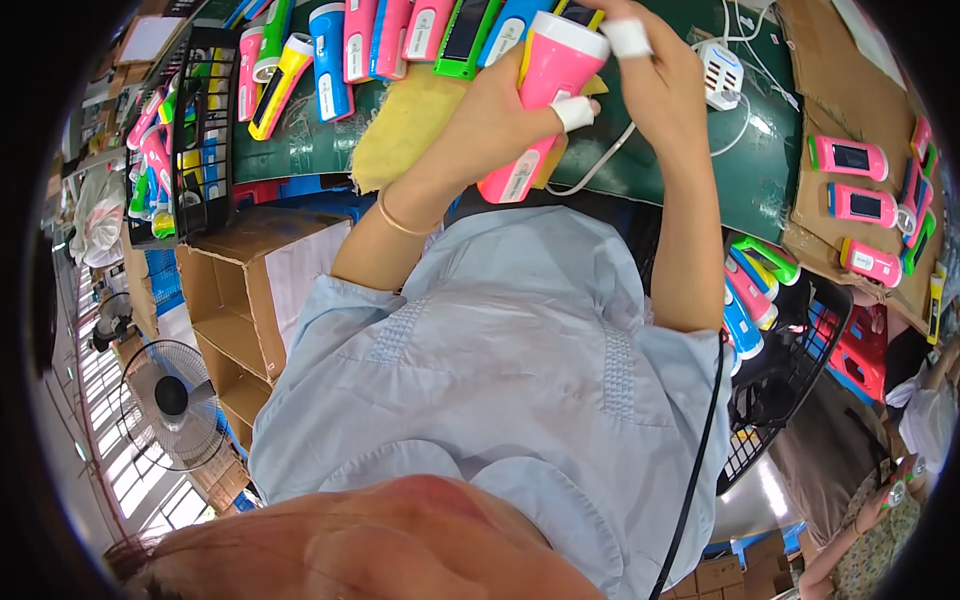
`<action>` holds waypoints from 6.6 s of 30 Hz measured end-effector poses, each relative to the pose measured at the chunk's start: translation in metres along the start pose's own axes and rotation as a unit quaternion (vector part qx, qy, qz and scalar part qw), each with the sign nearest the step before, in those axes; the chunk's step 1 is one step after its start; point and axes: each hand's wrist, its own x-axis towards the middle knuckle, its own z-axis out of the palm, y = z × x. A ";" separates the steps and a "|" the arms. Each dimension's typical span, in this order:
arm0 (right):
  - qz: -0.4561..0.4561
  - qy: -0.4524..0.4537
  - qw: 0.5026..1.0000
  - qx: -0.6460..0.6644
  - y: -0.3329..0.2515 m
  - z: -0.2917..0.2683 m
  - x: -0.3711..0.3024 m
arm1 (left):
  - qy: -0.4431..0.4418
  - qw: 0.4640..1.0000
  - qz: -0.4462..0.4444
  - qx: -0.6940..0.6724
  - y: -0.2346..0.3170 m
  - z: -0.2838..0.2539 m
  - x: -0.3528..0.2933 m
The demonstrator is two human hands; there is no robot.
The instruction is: Testing the functionality and light output of various plastic handheld flashlights at an assembly line.
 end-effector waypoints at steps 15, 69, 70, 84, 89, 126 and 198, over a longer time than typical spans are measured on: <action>-0.031 -0.224 0.949 0.222 0.018 0.015 0.008 | -0.128 0.959 -0.164 -0.193 -0.001 0.000 -0.023; -0.097 -0.251 0.963 0.012 -0.029 0.007 -0.017 | 0.002 0.950 -0.041 -0.310 -0.004 -0.031 0.024; -0.129 -0.322 0.935 0.075 -0.030 0.004 -0.021 | -0.003 0.938 -0.032 -0.344 -0.003 -0.031 0.022; -0.149 -0.022 0.980 -0.130 -0.022 0.037 -0.088 | -0.087 0.837 0.225 -0.491 -0.022 -0.013 -0.004; -0.150 -0.022 0.987 0.056 0.017 0.052 -0.088 | -0.117 0.923 0.360 -0.074 -0.019 -0.013 -0.030; -0.017 -0.085 0.995 -0.039 -0.034 0.016 -0.061 | 0.042 0.991 0.110 0.065 -0.015 -0.009 -0.031; 0.230 0.457 0.604 -0.611 0.097 -0.246 -0.074 | 0.148 0.722 0.098 0.669 -0.032 -0.398 0.182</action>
